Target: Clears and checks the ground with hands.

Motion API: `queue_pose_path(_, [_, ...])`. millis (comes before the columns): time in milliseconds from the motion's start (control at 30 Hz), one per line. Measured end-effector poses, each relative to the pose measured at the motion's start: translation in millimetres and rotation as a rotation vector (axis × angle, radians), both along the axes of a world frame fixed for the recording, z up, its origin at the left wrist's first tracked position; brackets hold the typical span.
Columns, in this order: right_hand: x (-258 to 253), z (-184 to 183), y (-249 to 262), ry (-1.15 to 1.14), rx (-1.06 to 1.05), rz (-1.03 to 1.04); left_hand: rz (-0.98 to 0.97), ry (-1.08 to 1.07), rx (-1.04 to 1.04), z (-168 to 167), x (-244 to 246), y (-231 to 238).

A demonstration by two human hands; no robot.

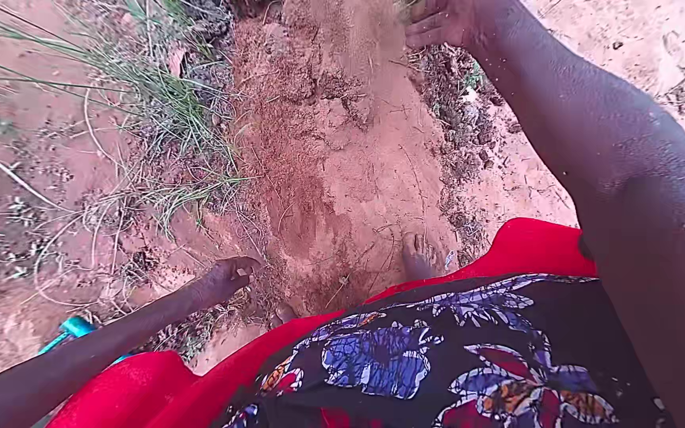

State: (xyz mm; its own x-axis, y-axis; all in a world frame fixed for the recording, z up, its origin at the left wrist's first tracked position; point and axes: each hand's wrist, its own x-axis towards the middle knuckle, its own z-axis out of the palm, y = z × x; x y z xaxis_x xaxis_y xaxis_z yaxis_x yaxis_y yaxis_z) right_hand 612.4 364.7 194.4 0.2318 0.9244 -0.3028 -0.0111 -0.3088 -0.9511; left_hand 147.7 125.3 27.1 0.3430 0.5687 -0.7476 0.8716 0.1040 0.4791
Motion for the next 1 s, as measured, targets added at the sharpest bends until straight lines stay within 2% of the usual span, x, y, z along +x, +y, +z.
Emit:
queue_pose_path(67, [23, -41, -10, -0.081, -0.231, -0.074, 0.002, -0.014, 0.007, 3, 3, 4])
queue_pose_path(167, [52, -143, -37, -0.156, -0.469, -0.084, 0.032, -0.016, 0.018, 7, 4, 7])
queue_pose_path(200, [53, -173, -47, -0.244, -0.515, -0.073, 0.044, -0.013, 0.017, 6, 2, 7])
queue_pose_path(233, [49, -197, -58, -0.387, -0.538, -0.065, 0.054, -0.008, 0.008, 6, 1, 4])
queue_pose_path(300, [35, -214, -63, -0.592, -0.553, -0.053, 0.071, 0.008, -0.023, 4, -2, -1])
queue_pose_path(367, [24, -210, -54, -0.55, -0.552, -0.105, 0.074, 0.023, -0.049, 0, -5, -8])
queue_pose_path(467, [26, -218, -29, -0.227, -0.425, -0.289, 0.075, 0.041, -0.077, -2, -10, -13])
queue_pose_path(600, [18, -192, -11, -0.014, -0.365, -0.32, 0.063, 0.042, -0.056, 2, -8, -11])
queue_pose_path(700, [8, -138, 1, 0.199, -0.233, -0.252, 0.05, 0.051, -0.059, 1, -3, -8])
queue_pose_path(800, [-10, -64, 9, 0.409, 0.039, -0.139, 0.039, 0.04, -0.069, 0, 3, -4])
queue_pose_path(833, [-16, -47, 8, 0.379, 0.069, -0.152, 0.034, 0.031, -0.062, 1, 5, -1])
queue_pose_path(900, [-29, -38, -13, 0.227, -0.066, -0.141, 0.021, 0.018, -0.04, 6, 11, 5])
queue_pose_path(933, [-35, -47, -27, 0.132, -0.191, -0.065, 0.016, 0.015, -0.029, 10, 14, 9])
queue_pose_path(1000, [-48, -88, -65, -0.072, -0.446, 0.164, 0.02, 0.006, -0.028, 11, 15, 12])
